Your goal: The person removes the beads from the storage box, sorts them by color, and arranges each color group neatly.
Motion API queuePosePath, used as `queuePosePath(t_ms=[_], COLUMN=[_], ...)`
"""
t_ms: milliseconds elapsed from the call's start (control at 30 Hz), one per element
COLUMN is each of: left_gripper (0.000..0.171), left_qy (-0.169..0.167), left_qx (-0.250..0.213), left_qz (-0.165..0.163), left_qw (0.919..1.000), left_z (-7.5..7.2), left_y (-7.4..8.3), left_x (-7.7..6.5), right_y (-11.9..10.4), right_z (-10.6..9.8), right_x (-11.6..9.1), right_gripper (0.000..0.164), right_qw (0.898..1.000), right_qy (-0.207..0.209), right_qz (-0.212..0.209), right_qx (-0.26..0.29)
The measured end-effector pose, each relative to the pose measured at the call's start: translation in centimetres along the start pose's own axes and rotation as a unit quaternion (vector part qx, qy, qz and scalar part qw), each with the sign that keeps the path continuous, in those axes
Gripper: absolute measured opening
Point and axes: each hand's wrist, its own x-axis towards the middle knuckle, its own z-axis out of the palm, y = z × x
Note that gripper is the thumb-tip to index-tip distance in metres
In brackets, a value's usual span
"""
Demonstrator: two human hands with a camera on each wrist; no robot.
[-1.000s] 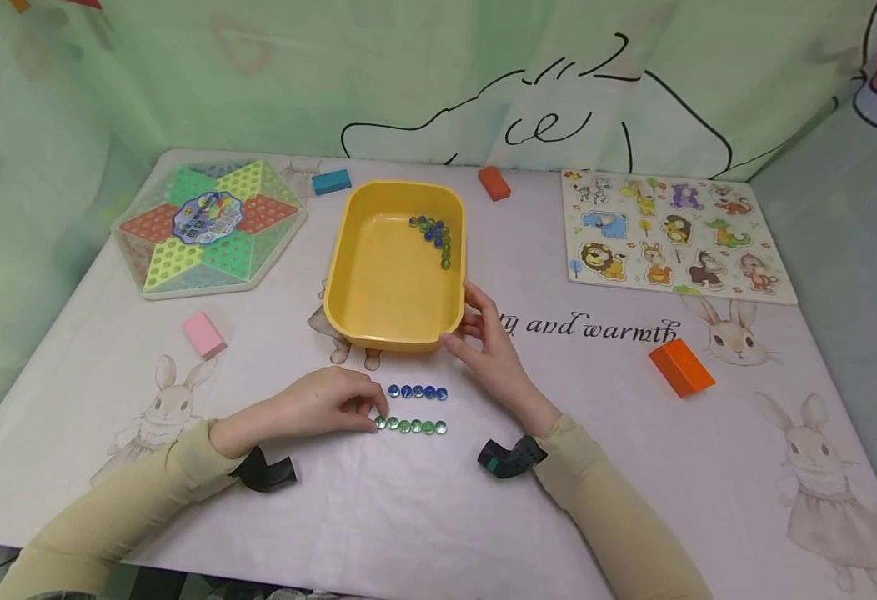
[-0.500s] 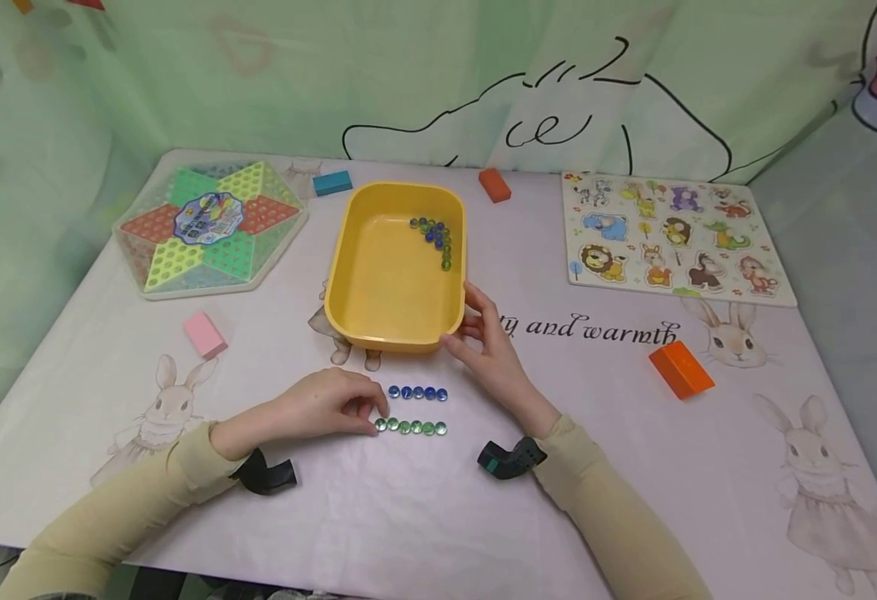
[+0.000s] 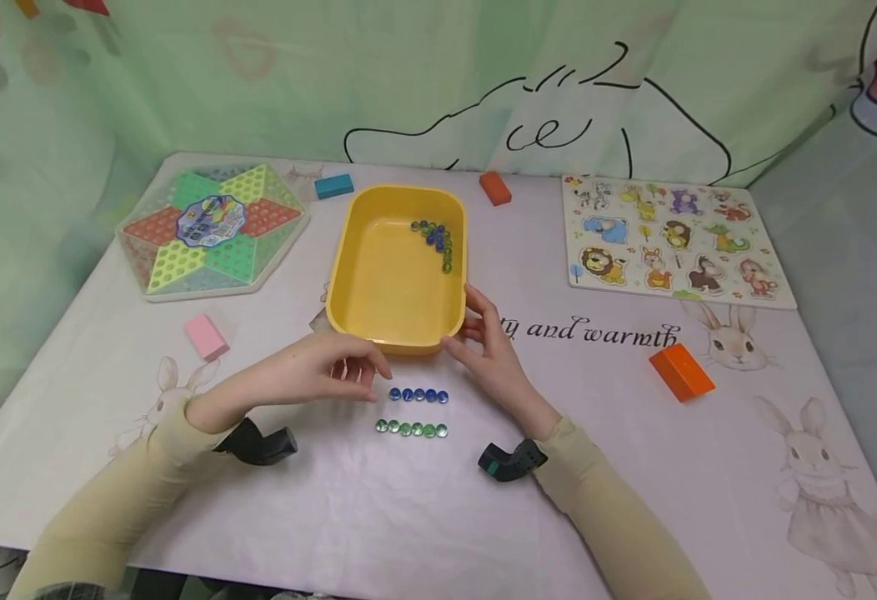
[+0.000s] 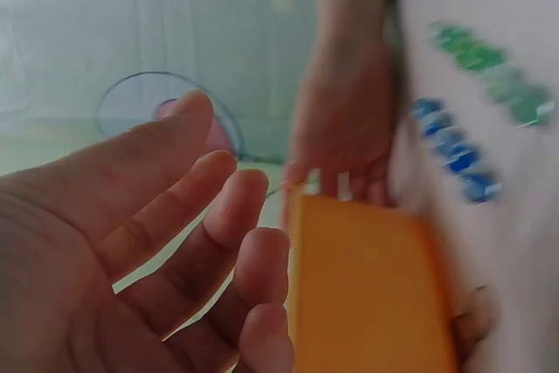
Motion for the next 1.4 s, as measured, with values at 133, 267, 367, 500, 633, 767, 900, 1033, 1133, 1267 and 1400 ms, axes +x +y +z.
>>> queuePosePath(t_ms=[133,267,367,500,633,767,900,1033,1133,1267,1400], left_gripper=[0.019,0.019,0.021,0.021,0.018,0.016,0.014,0.012,0.012,0.015,0.019], left_qy=[0.043,0.068,0.069,0.077,0.104,0.12,0.112,0.087,0.058,0.023,0.016], left_qx=[-0.013,-0.034,-0.045,-0.041,-0.019,-0.009,0.015,0.07,0.118,0.164,0.176], left_qz=[0.003,-0.027,-0.067,-0.11,-0.132,-0.155,-0.169,-0.185,-0.204,-0.221,-0.228], left_qw=[0.999,0.9967,0.9943,0.9901,0.9855,0.9806,0.9791,0.9764,0.9702,0.961,0.9576], left_z=[-2.1,-3.7,-4.5,-5.2,-5.8,-5.9,-5.8,-5.1,-4.6,-3.9,-3.4], left_y=[1.1,1.2,0.9,0.2,-0.5,-1.5,-2.3,-3.1,-3.5,-3.6,-3.5], left_x=[1.3,3.4,5.2,7.8,10.2,12.2,13.8,15.2,15.8,16.2,16.3], right_y=[-0.1,-0.1,-0.1,-0.1,-0.1,-0.2,-0.3,-0.2,-0.2,-0.1,-0.1], right_z=[-0.1,-0.1,-0.1,-0.1,-0.1,0.0,-0.1,-0.2,-0.2,-0.1,-0.1], right_x=[0.0,-0.1,-0.1,-0.2,-0.3,-0.3,-0.3,-0.3,-0.3,-0.3,-0.2], right_gripper=[0.074,0.074,0.074,0.073,0.073,0.073,0.074,0.074,0.074,0.074,0.074], right_qw=[1.0,1.0,1.0,1.0,1.0,1.0,1.0,1.0,1.0,1.0,1.0], right_qy=[0.001,0.0,-0.003,-0.008,-0.01,-0.009,-0.007,-0.003,-0.003,-0.006,-0.007], right_qz=[-0.007,-0.003,-0.002,0.004,0.009,0.01,0.009,0.004,0.003,0.001,-0.003], right_qx=[0.001,-0.001,0.005,0.012,0.013,0.013,0.004,0.001,0.006,0.009,0.009])
